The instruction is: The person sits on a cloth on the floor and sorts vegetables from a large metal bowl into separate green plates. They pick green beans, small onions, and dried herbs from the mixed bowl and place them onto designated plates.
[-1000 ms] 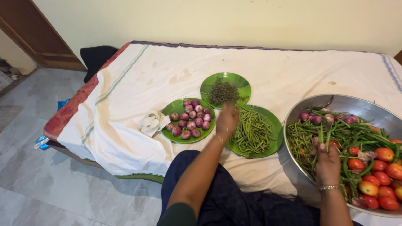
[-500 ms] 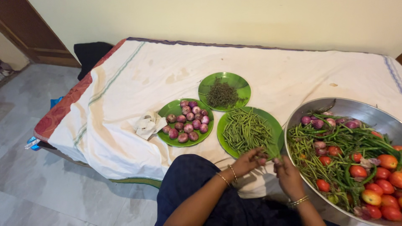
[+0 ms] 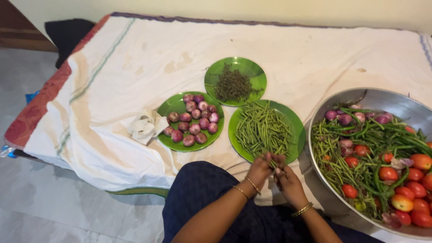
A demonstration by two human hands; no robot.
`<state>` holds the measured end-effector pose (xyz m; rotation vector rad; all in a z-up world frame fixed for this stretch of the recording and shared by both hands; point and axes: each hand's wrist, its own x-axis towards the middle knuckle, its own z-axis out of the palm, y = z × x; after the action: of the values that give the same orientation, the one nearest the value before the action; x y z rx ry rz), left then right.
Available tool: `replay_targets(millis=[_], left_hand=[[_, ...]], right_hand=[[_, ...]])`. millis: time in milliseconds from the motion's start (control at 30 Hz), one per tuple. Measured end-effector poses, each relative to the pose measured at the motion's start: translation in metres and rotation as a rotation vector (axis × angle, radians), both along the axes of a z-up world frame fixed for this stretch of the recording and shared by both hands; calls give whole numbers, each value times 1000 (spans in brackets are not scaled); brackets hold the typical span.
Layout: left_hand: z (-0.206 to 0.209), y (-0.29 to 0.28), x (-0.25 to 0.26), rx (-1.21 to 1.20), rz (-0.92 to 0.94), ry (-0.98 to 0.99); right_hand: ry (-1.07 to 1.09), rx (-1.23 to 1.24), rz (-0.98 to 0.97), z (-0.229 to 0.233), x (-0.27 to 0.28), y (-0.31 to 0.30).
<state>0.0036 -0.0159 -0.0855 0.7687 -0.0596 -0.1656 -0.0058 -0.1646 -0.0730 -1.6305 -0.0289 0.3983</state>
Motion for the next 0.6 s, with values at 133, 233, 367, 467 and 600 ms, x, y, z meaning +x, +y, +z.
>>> replay_targets(millis=[133,233,367,467,600], left_hand=[[17,19,16,-230,191,219],[3,25,25,-288,216,209],[-25,13,22,-144,44,262],[-34,-3,14,-176,-146,282],[-22,-12,-3,-90,-332,299]], right_hand=[[251,207,-76,18,3,-11],[282,257,-90,36,2,-20],[286,446,-127,51,2,-25],[245,617,-164,59,2,-24],[86,671,-193,67,0,-27]])
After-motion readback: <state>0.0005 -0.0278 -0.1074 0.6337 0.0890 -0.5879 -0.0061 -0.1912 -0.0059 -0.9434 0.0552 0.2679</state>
